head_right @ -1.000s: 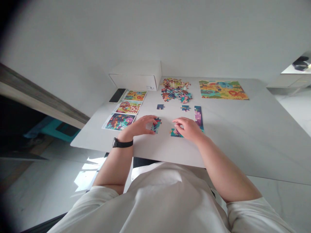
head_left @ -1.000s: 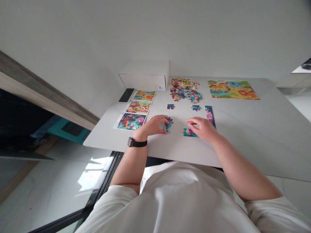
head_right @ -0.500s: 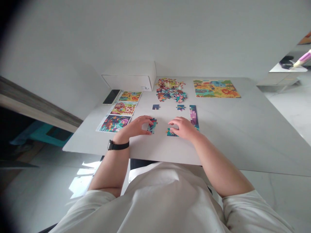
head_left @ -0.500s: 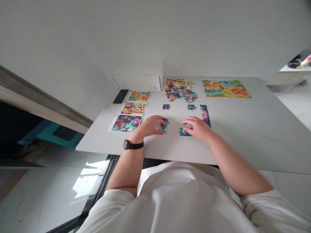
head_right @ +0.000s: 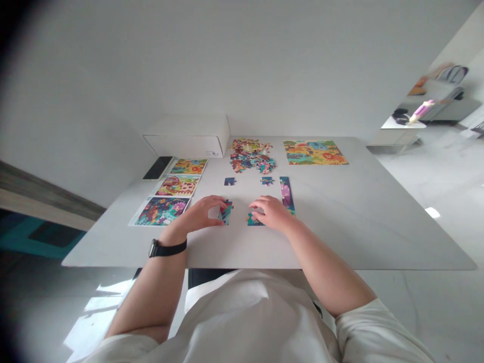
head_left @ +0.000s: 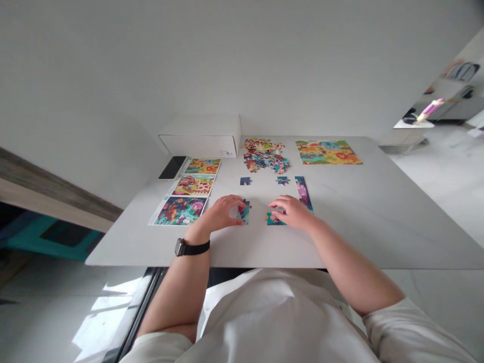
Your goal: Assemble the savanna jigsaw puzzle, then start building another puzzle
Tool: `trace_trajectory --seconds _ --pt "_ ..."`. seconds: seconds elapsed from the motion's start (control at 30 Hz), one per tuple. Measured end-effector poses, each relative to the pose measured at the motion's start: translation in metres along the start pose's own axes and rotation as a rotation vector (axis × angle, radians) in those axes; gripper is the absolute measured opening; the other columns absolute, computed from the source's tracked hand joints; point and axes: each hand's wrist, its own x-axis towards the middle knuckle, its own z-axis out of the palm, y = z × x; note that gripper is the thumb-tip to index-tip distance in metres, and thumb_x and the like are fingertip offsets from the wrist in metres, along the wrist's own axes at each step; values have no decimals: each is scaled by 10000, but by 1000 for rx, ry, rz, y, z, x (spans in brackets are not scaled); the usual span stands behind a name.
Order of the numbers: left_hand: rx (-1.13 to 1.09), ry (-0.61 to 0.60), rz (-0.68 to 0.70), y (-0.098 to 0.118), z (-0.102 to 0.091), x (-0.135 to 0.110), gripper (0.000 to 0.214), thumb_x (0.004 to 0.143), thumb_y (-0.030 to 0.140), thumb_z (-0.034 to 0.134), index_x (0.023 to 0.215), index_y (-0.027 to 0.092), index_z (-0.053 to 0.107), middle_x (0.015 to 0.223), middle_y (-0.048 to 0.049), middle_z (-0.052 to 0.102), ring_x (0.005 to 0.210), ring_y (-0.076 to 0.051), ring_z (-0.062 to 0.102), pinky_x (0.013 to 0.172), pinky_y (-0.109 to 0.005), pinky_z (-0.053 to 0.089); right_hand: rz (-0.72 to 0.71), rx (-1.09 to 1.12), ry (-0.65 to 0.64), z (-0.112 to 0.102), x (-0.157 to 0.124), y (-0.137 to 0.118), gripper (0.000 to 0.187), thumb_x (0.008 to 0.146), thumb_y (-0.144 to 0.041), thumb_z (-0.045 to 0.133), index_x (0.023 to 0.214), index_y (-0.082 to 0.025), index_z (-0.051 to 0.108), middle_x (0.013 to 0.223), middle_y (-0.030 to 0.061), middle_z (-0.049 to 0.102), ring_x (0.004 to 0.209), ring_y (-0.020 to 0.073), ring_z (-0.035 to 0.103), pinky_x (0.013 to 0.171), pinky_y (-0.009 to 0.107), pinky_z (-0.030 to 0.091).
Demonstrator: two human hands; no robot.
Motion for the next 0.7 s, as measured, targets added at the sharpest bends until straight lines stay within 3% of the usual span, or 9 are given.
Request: trace_trajectory --seconds 0.1,0.2,0.3,0.37,0.43,0.57,0.7 --pt "-24 135 27 8 -4 2 328 896 451 839 1150 254 775 1266 -110 779 1245 -307 714 1143 -460 534 15 -8 6 -1 1 -2 225 967 -150 778 1166 -242 826 1127 86 824 1095 258 760 1012 408 579" --pt "-16 329 -86 19 -9 4 254 1008 478 672 977 234 735 1011 -77 762 981 -251 716 928 -377 555 15 -3 14 -1 1 -4 219 974 -140 775 1163 -239 823 1138 86 826 1121 256 759 1032 401 570" --pt "-7 448 -306 23 -12 3 515 1079 549 517 671 235 513 616 1 521 607 -173 500 625 -322 386 16 1 13 -1 2 -6 212 977 -137 775 1161 -234 819 1136 87 829 1114 256 755 1022 395 563" --pt "-28 515 -388 22 -13 2 600 1104 589 441 618 243 373 542 22 376 538 -151 373 575 -332 280 14 7 20 -1 2 -8 166 985 -150 777 1124 -230 820 1111 87 827 1088 252 752 1004 386 554" --pt "-63 567 -377 20 -12 2 583 1117 574 407 640 239 407 560 18 404 553 -151 396 587 -330 287 3 19 29 -4 3 -10 79 1025 -191 748 1042 -229 816 1058 80 819 1044 241 746 979 370 540" --pt "-124 598 -318 18 -7 5 389 1109 472 429 895 230 646 624 26 500 599 -166 488 625 -310 363 -1 60 45 -11 3 -16 300 1125 -273 602 871 -223 755 923 61 777 938 218 722 900 340 511" --pt "-293 558 -259 21 -9 15 293 1088 427 443 1133 228 652 625 46 541 589 -169 521 624 -291 413 50 101 71 -18 2 -21 420 1158 -345 521 787 -230 679 823 41 728 841 205 698 826 326 488"
